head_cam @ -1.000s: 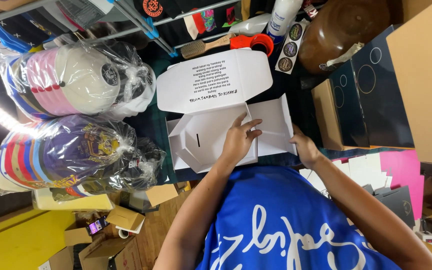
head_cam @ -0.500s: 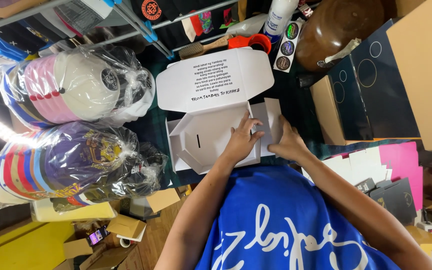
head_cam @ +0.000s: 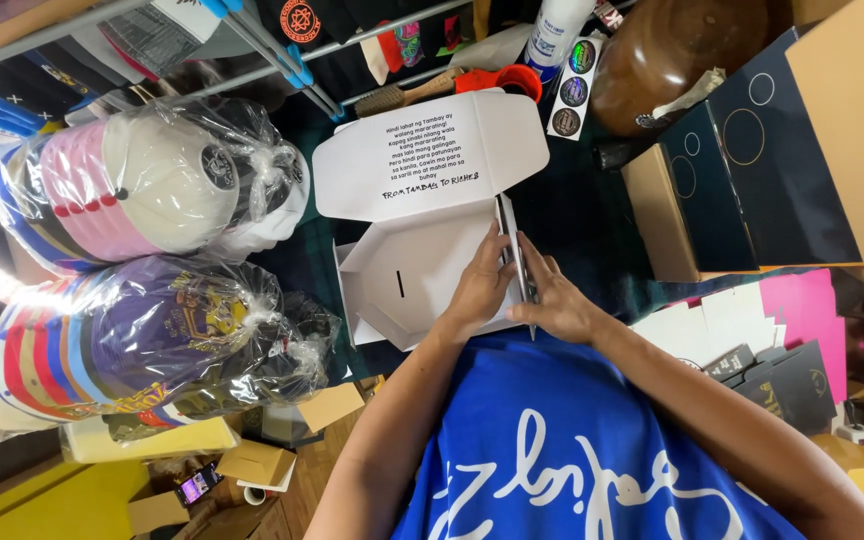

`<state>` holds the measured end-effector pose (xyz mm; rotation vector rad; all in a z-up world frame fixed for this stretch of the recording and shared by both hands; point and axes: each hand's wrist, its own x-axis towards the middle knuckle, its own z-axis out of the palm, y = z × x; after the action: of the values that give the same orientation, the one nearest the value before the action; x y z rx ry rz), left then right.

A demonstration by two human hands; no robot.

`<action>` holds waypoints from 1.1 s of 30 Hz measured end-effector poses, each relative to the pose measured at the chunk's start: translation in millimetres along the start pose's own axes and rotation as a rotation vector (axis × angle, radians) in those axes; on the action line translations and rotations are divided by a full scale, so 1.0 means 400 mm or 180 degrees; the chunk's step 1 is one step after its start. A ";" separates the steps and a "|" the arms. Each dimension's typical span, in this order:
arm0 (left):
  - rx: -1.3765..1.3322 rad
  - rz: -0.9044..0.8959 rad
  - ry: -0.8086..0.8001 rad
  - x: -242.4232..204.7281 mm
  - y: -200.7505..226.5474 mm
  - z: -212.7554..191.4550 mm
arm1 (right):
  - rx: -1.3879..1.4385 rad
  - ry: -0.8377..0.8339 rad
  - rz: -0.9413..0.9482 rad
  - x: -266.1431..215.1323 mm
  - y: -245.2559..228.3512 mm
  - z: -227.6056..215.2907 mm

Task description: The person assembles small brown cardboard boxes with clear windows by folding the flaps and inserting items. They then assemble a larger white cardboard box with printed text, folding the sides and closing the lid.

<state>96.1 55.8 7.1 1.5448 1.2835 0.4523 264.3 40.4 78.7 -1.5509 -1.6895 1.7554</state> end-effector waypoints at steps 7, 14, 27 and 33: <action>-0.0842 -0.0167 0.0209 -0.015 -0.005 0.000 | -0.0378 -0.0074 0.0289 0.008 -0.059 0.015; -0.2383 -0.0875 0.0241 0.017 -0.149 0.007 | -0.0870 0.0265 0.0577 0.050 -0.087 0.048; -0.3778 -0.1518 0.0674 0.111 -0.339 0.026 | -0.1646 0.0553 0.1029 0.210 0.114 0.082; 0.0928 -0.0810 0.1199 0.062 -0.253 0.126 | -0.1667 0.0655 0.1040 0.206 0.134 0.078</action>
<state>94.9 44.2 -108.1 1.5492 1.8815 0.4172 231.4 70.6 -14.3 -2.2522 -1.9763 1.2652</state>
